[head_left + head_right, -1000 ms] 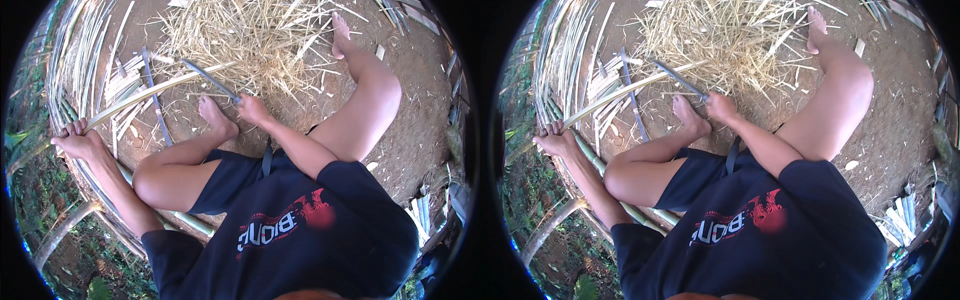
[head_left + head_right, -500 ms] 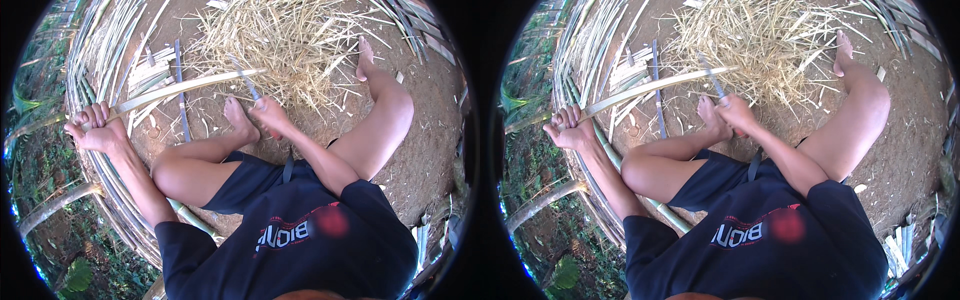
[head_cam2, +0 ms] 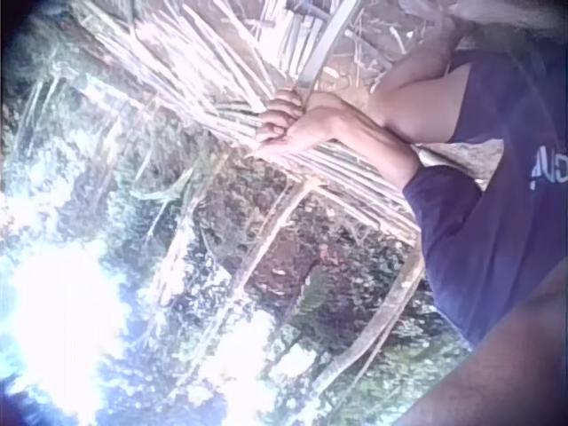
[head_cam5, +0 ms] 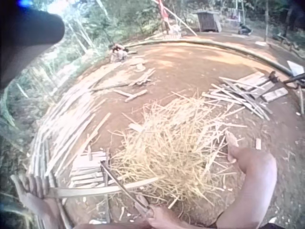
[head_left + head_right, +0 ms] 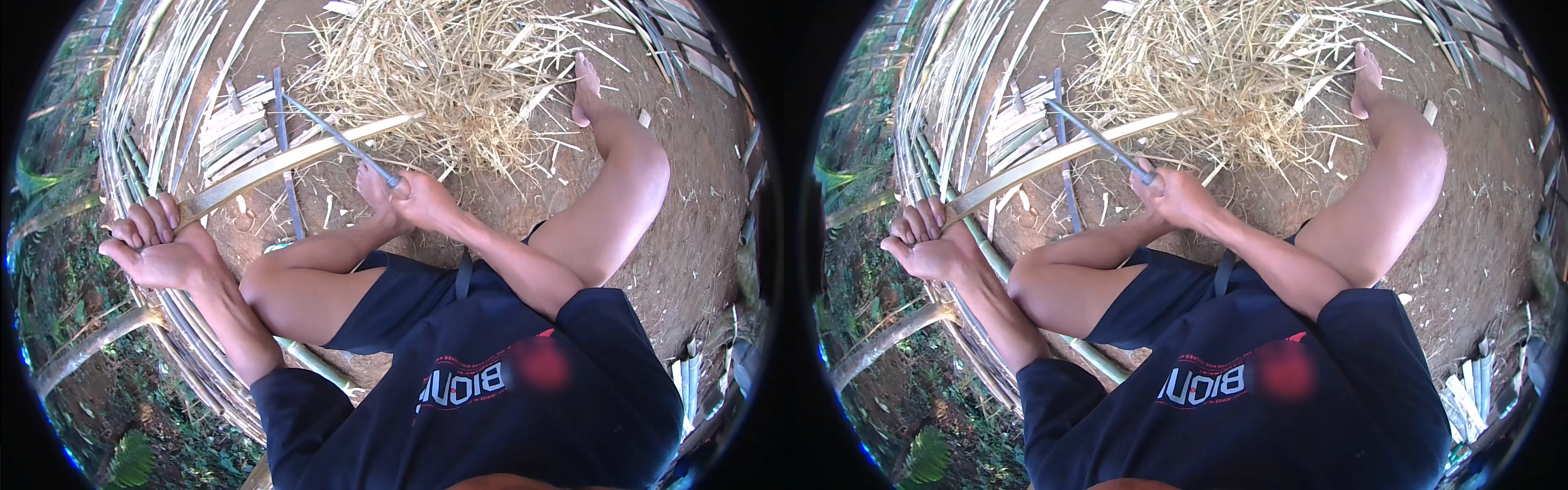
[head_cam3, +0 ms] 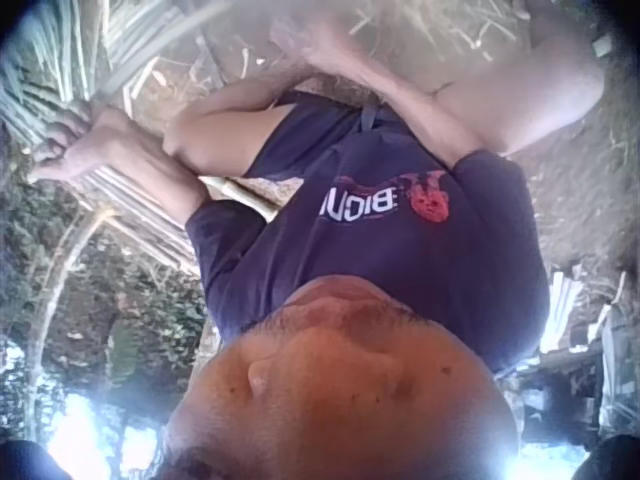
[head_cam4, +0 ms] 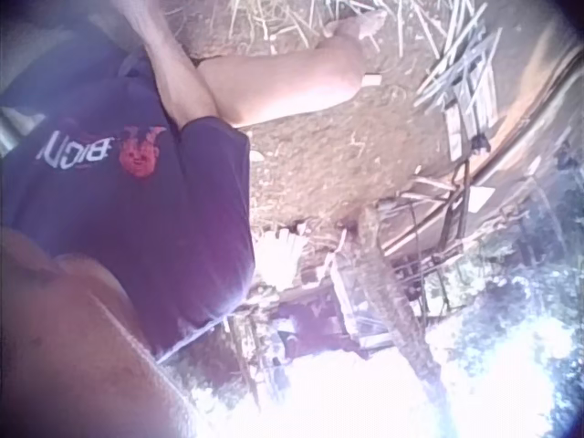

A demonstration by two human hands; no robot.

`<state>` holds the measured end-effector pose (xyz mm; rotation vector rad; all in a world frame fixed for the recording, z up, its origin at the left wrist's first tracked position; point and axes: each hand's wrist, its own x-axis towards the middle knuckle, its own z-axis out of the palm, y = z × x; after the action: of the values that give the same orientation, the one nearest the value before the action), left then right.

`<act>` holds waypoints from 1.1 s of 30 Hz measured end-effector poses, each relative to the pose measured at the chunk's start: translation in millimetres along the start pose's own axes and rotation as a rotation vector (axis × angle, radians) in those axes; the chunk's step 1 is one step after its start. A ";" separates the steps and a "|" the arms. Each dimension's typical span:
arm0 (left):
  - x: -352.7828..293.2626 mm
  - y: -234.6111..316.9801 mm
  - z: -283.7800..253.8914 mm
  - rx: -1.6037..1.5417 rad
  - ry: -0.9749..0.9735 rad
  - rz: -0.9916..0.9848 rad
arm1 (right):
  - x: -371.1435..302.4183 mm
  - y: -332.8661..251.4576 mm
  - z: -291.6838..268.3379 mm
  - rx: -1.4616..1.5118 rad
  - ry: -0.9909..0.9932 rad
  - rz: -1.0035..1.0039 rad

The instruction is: The person sits on the ground and uses a machete to split long bamboo poles into thin strips. They hold the bamboo with one hand and strike it with the machete to separate the layers, creating a pile of bamboo slivers.

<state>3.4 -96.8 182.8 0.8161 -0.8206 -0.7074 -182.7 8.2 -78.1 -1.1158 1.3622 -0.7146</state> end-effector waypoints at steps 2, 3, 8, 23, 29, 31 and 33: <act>-1.6 2.7 -2.1 0.012 -0.057 0.008 | -22.8 -19.2 3.3 -0.030 -0.004 -0.060; -2.7 0.2 3.6 0.022 -0.059 0.038 | -24.7 -12.9 7.3 -0.118 -0.021 -0.177; -3.2 -3.9 7.1 0.033 -0.073 0.010 | 17.2 24.5 -7.6 -0.014 0.124 0.074; -0.4 -0.9 7.4 0.075 -0.255 0.080 | 8.7 17.8 -14.5 0.010 0.093 0.099; -9.5 2.7 10.5 0.022 -0.311 -0.025 | 28.2 53.0 -18.6 -0.129 0.179 0.000; 2.8 5.4 14.2 0.002 -0.321 -0.007 | 36.7 53.1 -20.4 -0.080 0.124 0.155; 0.2 2.6 11.1 -0.002 -0.329 -0.018 | 10.7 22.7 -19.8 -0.052 0.081 0.136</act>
<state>-5.2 -99.4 189.7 0.7149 -1.1084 -0.8714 -205.1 2.5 -100.2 -1.0335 1.5176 -0.6343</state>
